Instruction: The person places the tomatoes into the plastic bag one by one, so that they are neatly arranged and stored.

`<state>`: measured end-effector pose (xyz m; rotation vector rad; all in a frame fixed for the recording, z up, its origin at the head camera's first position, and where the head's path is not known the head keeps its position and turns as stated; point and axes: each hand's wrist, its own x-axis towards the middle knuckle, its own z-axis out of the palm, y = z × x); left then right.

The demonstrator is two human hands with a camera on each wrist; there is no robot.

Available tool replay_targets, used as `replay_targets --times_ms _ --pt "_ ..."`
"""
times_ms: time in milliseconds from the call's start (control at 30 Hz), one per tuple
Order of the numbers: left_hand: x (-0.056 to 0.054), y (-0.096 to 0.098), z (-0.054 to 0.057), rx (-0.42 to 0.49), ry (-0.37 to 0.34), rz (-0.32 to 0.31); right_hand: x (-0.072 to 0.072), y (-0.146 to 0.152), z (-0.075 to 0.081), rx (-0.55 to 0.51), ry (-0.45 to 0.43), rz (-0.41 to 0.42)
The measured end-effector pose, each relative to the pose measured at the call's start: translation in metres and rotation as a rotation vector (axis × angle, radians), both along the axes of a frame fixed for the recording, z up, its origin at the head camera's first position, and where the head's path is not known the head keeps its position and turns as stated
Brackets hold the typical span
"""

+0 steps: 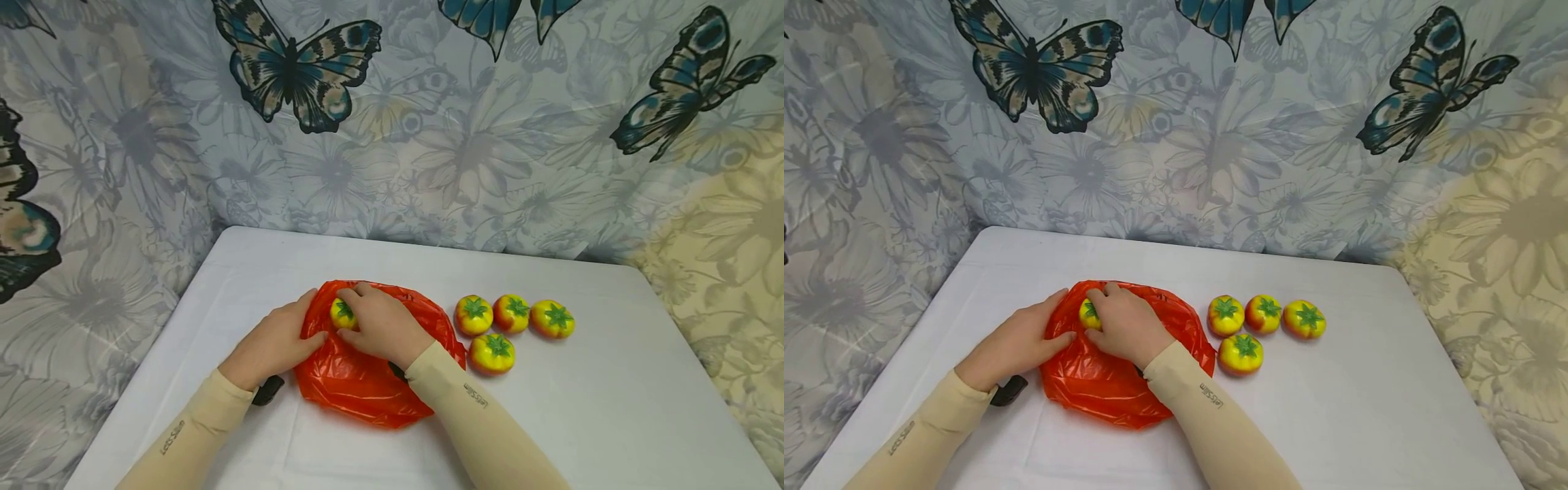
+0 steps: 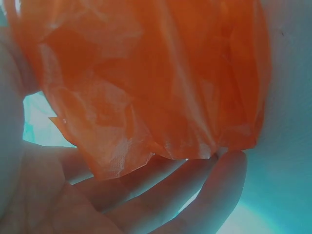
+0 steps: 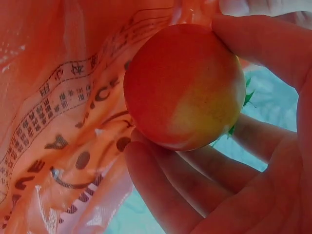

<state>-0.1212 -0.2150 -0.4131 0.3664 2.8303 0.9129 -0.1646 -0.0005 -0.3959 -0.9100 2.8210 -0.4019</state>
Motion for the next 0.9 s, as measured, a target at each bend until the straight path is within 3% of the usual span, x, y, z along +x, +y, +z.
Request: replay_targets --times_ms 900 --pt "-0.002 0.001 -0.002 -0.036 0.009 -0.002 -0.008 -0.012 -0.01 0.06 -0.004 0.011"
